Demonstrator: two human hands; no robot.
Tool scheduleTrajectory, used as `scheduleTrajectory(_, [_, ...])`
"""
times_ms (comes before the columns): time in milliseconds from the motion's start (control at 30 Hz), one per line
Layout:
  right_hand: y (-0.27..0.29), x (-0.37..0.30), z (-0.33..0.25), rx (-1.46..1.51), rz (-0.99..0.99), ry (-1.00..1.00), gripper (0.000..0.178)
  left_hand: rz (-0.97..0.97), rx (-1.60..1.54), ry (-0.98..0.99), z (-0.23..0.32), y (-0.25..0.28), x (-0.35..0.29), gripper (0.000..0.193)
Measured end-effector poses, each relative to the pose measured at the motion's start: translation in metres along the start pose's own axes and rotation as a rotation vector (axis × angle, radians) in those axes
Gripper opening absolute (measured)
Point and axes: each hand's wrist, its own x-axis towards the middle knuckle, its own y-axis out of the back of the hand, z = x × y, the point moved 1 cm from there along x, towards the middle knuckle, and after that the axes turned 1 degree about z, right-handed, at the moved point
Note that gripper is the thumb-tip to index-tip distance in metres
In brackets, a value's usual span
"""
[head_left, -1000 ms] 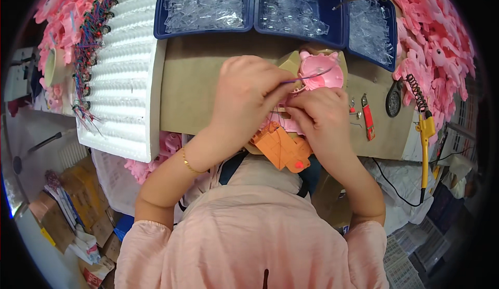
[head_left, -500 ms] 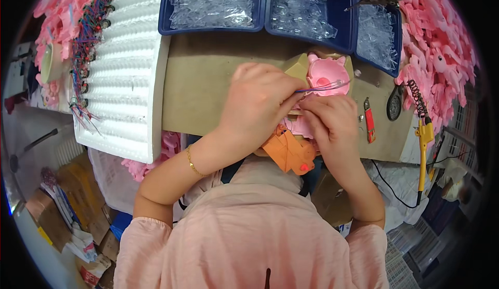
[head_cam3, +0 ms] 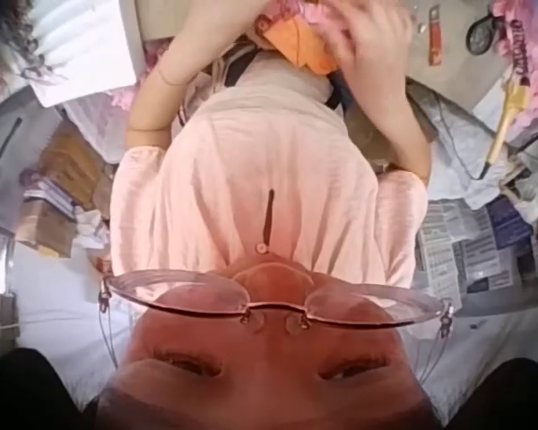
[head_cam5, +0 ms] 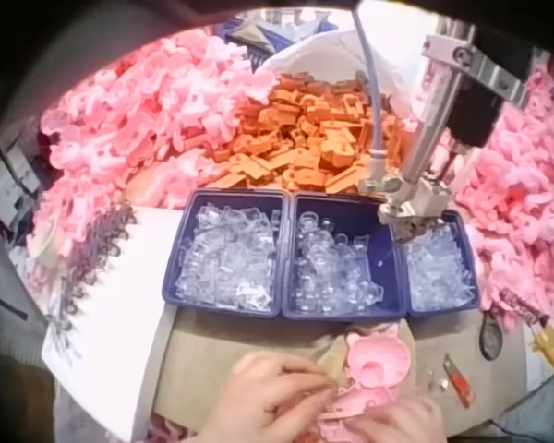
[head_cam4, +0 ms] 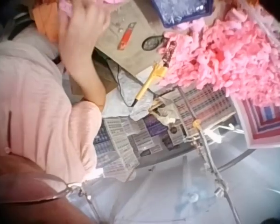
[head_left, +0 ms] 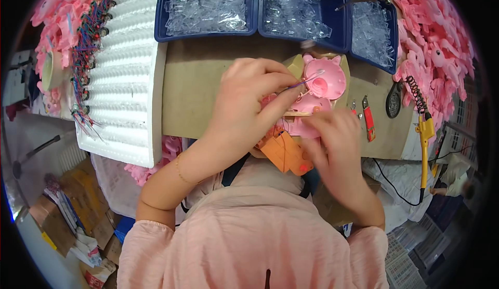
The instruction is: Assembling pink toy horses by installing electronic components, gluing parts, and using an electric screwdriver.
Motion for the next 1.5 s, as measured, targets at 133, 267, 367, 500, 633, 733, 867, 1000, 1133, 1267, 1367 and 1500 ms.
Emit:
scheduleTrajectory(133, [0.001, -0.029, -0.039, -0.135, -0.023, -0.08, 0.054, -0.067, 0.088, 0.024, 0.012, 0.01, 0.007, 0.013])
scheduleTrajectory(267, [0.014, -0.017, -0.033, -0.007, -0.187, -0.143, 0.065, -0.231, -0.149, 0.439, 0.013, 0.011, 0.013, 0.019])
scheduleTrajectory(367, [0.023, -0.007, -0.011, 0.12, -0.16, -0.068, 0.064, -0.179, -0.569, 0.601, -0.001, 0.014, 0.014, 0.023])
scheduleTrajectory(500, [0.011, 0.005, 0.005, 0.208, -0.051, 0.08, 0.064, 0.009, -0.879, 0.552, -0.006, 0.005, 0.0, 0.025])
scheduleTrajectory(633, [0.005, 0.007, 0.01, 0.124, 0.006, 0.194, 0.061, 0.208, -0.389, 0.361, -0.015, 0.006, -0.032, 0.017])
scheduleTrajectory(733, [0.006, 0.01, 0.009, 0.129, -0.006, 0.18, 0.062, -0.048, 0.174, -0.139, -0.01, 0.021, -0.057, 0.024])
scheduleTrajectory(867, [0.019, 0.026, 0.004, 0.121, -0.134, 0.135, 0.062, -0.083, 0.302, -0.371, -0.013, 0.021, -0.072, 0.034])
scheduleTrajectory(1000, [0.019, 0.028, 0.008, 0.093, -0.182, 0.171, 0.064, -0.14, 0.412, -0.33, -0.006, 0.02, -0.077, 0.037])
scheduleTrajectory(1133, [0.021, 0.026, 0.013, 0.04, -0.163, 0.173, 0.06, -0.183, 0.397, -0.334, -0.007, 0.019, -0.073, 0.04])
scheduleTrajectory(1267, [0.036, 0.024, 0.006, -0.01, -0.116, 0.168, 0.056, -0.223, 0.259, -0.224, -0.004, 0.031, -0.058, 0.044])
scheduleTrajectory(1367, [0.043, 0.01, 0.017, -0.06, -0.019, 0.042, 0.051, -0.101, 0.365, -0.275, 0.017, 0.027, -0.031, 0.04])
scheduleTrajectory(1500, [0.025, 0.006, 0.018, -0.161, 0.053, 0.133, 0.044, -0.306, 0.394, -0.31, 0.019, 0.001, -0.019, 0.038])
